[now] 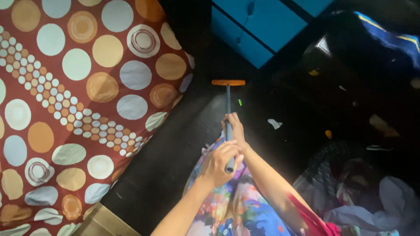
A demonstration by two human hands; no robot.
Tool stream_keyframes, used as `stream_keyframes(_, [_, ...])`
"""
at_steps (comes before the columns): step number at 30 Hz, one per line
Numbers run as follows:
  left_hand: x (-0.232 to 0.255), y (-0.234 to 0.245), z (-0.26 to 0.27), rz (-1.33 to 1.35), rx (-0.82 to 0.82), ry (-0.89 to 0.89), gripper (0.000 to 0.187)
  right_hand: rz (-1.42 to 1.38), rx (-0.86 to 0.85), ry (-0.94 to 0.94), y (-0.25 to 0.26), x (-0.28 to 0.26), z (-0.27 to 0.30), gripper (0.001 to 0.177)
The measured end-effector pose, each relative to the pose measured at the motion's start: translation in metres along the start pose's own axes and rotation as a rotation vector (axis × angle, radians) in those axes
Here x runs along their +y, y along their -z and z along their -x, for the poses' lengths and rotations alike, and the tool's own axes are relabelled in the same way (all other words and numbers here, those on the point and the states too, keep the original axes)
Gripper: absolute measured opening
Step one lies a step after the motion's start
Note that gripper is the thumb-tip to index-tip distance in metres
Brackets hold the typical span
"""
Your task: The person sweeps a dark wooden floor with an orange broom, gathering small pieces of debris into a pile near a bed and a blue cabinet. The person moves around the room to collect scattered items and then adjusts the bedsheet at the end.
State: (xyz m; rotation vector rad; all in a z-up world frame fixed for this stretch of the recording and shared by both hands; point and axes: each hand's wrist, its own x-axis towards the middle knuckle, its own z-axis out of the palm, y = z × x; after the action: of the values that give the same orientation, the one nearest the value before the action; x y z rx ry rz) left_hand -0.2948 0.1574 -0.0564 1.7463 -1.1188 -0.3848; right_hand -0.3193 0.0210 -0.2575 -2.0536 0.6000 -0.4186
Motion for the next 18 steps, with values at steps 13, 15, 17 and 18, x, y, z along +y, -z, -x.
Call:
stream_keyframes(13, [-0.028,0.033,0.003,-0.067,0.151,-0.107,0.027,0.165,0.045,0.009,-0.027,-0.002,-0.029,0.017])
stream_keyframes(15, [-0.067,0.010,0.012,-0.030,0.118,-0.079,0.025,0.164,-0.071,-0.008,-0.034,0.026,-0.033,0.022])
stream_keyframes(17, [-0.077,0.002,0.019,-0.014,0.072,-0.062,0.026,0.177,-0.119,-0.024,-0.041,0.043,-0.018,0.026])
stream_keyframes(18, [-0.081,-0.003,0.023,0.001,0.031,-0.050,0.027,0.192,-0.167,-0.033,-0.044,0.052,-0.011,0.031])
